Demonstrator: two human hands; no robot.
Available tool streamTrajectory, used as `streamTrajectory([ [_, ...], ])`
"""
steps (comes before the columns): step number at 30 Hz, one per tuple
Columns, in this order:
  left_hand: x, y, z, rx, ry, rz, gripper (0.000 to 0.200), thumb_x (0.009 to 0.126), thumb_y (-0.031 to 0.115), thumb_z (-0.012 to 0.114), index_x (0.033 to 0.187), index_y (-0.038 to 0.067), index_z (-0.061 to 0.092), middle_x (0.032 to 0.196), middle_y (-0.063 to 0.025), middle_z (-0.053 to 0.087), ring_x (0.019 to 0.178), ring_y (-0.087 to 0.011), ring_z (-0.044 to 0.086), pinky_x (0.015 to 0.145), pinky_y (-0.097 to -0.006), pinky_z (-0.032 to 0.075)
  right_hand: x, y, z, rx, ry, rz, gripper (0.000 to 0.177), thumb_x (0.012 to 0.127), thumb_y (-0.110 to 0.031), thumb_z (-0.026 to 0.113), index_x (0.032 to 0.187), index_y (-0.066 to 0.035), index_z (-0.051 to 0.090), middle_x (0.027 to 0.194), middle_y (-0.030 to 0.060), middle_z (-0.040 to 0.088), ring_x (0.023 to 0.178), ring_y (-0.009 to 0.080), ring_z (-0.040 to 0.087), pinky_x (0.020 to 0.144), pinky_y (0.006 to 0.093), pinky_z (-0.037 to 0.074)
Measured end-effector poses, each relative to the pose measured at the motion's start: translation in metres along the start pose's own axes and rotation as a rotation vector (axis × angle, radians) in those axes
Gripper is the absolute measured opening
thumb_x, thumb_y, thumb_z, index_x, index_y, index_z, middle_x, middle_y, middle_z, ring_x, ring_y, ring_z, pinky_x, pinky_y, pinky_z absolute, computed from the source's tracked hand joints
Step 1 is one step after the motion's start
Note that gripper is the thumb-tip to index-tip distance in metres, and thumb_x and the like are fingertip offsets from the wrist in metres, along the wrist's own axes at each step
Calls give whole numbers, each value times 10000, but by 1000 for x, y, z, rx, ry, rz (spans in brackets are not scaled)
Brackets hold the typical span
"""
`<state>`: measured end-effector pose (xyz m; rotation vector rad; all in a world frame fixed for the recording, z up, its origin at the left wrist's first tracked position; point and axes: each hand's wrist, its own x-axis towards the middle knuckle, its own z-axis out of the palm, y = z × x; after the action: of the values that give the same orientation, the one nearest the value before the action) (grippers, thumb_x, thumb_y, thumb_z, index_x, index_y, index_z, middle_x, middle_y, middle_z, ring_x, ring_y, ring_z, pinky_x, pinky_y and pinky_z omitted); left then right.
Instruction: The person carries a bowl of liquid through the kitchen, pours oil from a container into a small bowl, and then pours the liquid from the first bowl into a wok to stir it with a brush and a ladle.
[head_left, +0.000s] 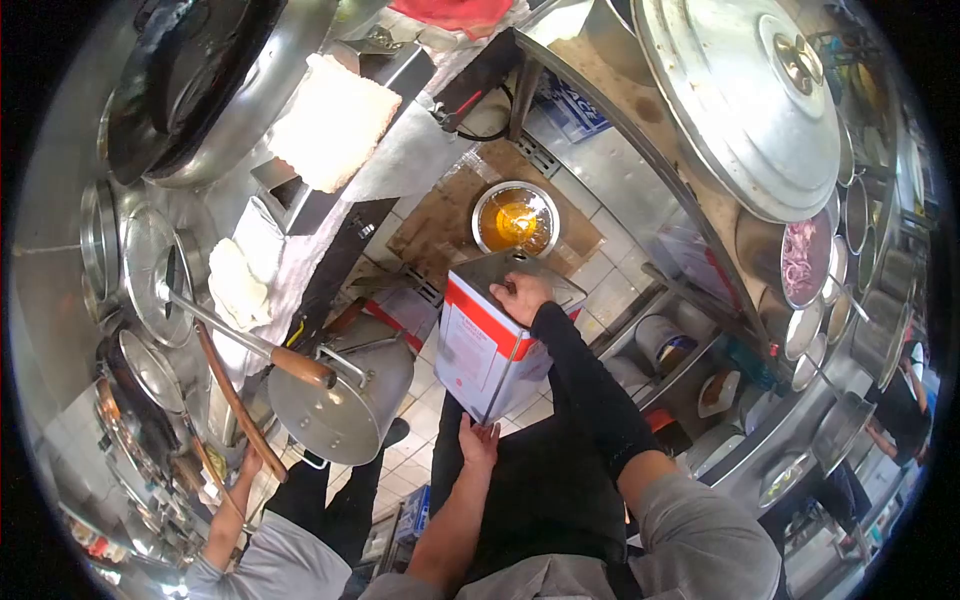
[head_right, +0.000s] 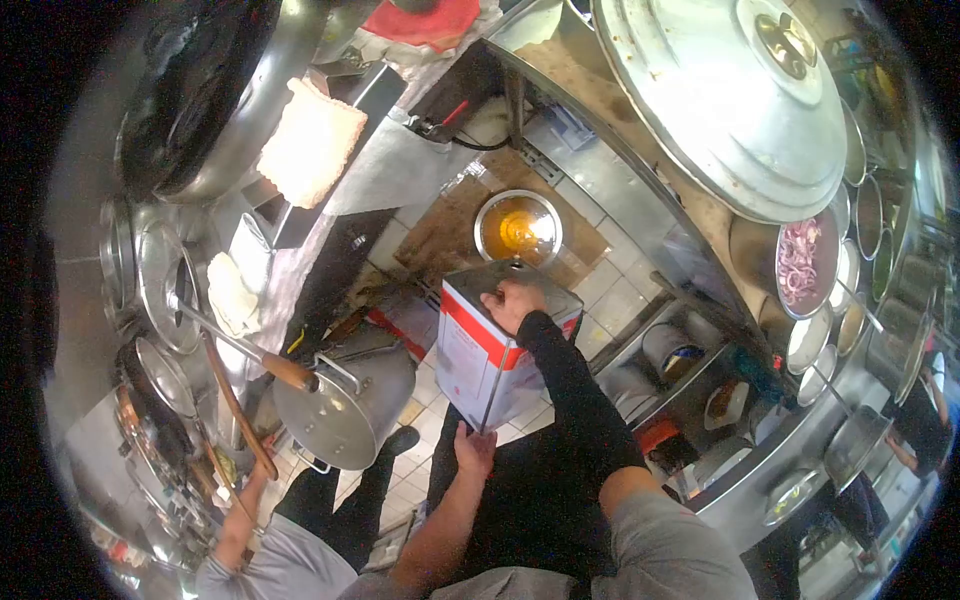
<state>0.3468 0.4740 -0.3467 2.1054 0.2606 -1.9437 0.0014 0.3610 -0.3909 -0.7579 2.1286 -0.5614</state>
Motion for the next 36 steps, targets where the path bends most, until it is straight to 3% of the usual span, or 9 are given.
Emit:
streamTrajectory([
  [3, 13, -5, -1, -58, 11, -5, 693, 960, 573, 596, 1229, -63, 543, 1173, -135, 576, 1127, -267, 546, 1079, -449, 454, -23, -34, -28, 16, -9, -7, 466, 892, -436, 674, 996, 17, 702, 891, 214, 709, 877, 396, 686, 801, 461, 538],
  [4, 19, -8, 0, -77, 25, -14, 709, 961, 576, 594, 1241, -72, 538, 1196, -141, 577, 1161, -275, 542, 1096, -457, 440, -41, -41, -33, -6, 176, -208, 386, 897, -360, 672, 969, 19, 692, 853, 212, 688, 845, 413, 665, 802, 488, 518],
  [7, 35, -9, 3, -62, -115, -27, 742, 963, 597, 579, 1301, -61, 523, 1264, -148, 564, 1266, -309, 499, 1136, -479, 393, -82, -73, -74, 98, 246, -292, 250, 904, -233, 660, 930, 13, 696, 839, 209, 669, 825, 420, 647, 786, 494, 505],
  [10, 40, -6, 31, 63, 22, 12, 767, 962, 619, 564, 1355, -37, 503, 1326, -154, 529, 1323, -344, 458, 1161, -478, 360, -122, -90, -136, 263, 179, -142, 205, 911, -204, 671, 895, -1, 698, 819, 189, 663, 777, 396, 644, 691, 444, 506],
  [13, 40, 12, 68, 232, -68, -38, 783, 962, 625, 565, 1391, -22, 466, 1361, -166, 482, 1305, -359, 466, 1129, -518, 392, -156, -82, -183, 387, 139, 106, 203, 932, -183, 676, 896, 14, 707, 696, 107, 631, 649, 172, 602, 637, 324, 473],
  [16, 55, 17, 100, 346, -83, 71, 825, 980, 571, 584, 1501, -20, 339, 1426, -178, 406, 1298, -382, 468, 1009, -559, 507, -169, -61, -200, 481, 198, 199, 200, 946, -183, 682, 909, 13, 703, 663, 9, 563, 671, 64, 510, 617, 272, 433],
  [25, 9, 32, 154, 794, -219, 168, 539, 1024, 321, 598, 1416, -14, 441, 1323, -155, 546, 1131, -309, 622, 892, -442, 583, -62, 58, -194, 145, 562, 30, 271, 962, -232, 570, 1122, -43, 680, 1004, 208, 707, 911, 390, 685, 815, 445, 530],
  [29, 1, 42, 153, 879, -218, 217, 485, 1013, 272, 619, 1382, -4, 469, 1281, -148, 577, 1110, -297, 635, 864, -427, 583, 12, 137, -209, -29, 631, 227, 413, 998, -337, 505, 1217, -23, 660, 1226, 261, 657, 1150, 441, 616, 1014, 497, 460],
  [36, 33, 59, 189, 957, -185, 261, 426, 992, 262, 626, 1313, 11, 504, 1114, -119, 609, 966, -238, 661, 805, -391, 586, 75, 260, -245, -197, 561, 476, 388, 1009, -310, 511, 1217, -15, 653, 1284, 241, 631, 1186, 405, 598, 1019, 451, 467],
])
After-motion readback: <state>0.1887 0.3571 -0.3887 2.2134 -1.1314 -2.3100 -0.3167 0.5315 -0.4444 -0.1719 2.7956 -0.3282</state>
